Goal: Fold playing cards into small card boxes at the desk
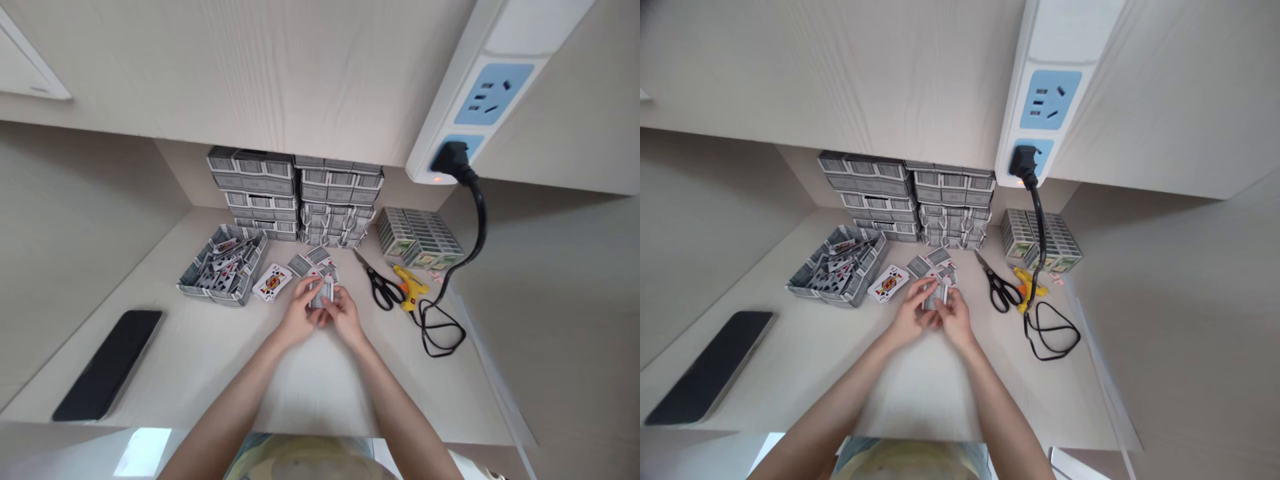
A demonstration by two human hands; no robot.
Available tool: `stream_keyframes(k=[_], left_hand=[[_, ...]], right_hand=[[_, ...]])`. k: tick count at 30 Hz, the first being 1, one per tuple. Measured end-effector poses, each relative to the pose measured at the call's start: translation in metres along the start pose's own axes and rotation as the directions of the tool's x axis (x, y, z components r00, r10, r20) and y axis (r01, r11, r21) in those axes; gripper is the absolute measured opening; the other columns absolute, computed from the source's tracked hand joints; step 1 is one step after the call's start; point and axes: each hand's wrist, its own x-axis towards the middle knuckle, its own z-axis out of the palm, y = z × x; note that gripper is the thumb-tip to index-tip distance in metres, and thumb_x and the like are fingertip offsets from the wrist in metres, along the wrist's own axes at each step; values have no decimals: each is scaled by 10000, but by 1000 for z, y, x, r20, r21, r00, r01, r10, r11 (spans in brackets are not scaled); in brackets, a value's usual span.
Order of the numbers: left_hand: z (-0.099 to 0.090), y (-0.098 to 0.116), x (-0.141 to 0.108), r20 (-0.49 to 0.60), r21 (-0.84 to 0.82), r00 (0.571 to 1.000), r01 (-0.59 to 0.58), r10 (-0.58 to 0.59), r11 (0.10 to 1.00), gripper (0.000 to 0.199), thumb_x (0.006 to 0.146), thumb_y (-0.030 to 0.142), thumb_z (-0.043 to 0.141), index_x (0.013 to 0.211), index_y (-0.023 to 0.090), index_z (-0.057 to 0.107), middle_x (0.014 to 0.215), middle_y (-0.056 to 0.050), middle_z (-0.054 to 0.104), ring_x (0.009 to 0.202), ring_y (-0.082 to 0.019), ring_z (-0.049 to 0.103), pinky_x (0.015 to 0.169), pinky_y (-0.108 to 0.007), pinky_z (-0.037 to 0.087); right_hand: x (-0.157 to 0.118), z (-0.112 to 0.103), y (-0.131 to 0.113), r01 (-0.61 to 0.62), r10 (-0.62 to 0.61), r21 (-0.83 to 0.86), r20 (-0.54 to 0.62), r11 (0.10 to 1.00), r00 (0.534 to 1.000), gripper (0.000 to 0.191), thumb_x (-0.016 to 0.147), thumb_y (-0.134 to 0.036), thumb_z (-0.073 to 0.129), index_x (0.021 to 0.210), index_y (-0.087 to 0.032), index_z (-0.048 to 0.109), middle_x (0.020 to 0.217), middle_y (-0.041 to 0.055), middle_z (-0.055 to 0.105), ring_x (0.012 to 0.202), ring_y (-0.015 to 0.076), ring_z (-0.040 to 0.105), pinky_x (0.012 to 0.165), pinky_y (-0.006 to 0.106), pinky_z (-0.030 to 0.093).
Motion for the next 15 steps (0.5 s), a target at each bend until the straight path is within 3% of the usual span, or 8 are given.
stream_keyframes(k=[2,4,7,11,15], left_hand=[[1,3,1,-9,-163,999,49,-51,985,515,754,237,556,1247,267,411,1296,-69,382,1195,-217,378,994,-377,325],[2,4,1,-56,-279,979,175,-198,944,487,781,350,524,1239,256,385,1236,-72,444,1079,-198,480,892,-347,412],[5,2,-1,-113,-252,923,331,-368,909,346,814,445,434,1047,194,481,952,-44,573,811,-146,554,686,-265,461],[5,1,-4,-169,-125,913,354,-372,927,352,824,491,370,746,168,486,572,32,489,540,-97,461,512,-205,380],[4,5,-2,-141,-265,881,405,-451,875,452,805,553,338,606,162,445,469,45,432,431,-77,400,418,-194,316]], right_hand=[[0,1,-2,-32,31,30,42,999,999,391,702,-448,580,951,-220,384,489,-71,549,340,119,501,391,235,421],[-2,2,-3,-36,32,39,97,999,995,407,708,-454,574,964,-226,354,485,-76,555,353,123,518,406,236,428],[-6,2,-3,-26,24,8,206,1000,978,410,728,-445,569,977,-236,318,507,-80,564,380,126,546,422,232,433],[-8,-1,-4,-34,36,-13,329,999,944,364,754,-432,557,935,-240,307,553,-68,592,401,119,562,436,230,439],[-9,-2,-10,-46,31,28,415,999,909,339,755,-425,562,888,-238,312,580,-55,621,400,117,569,442,230,442]])
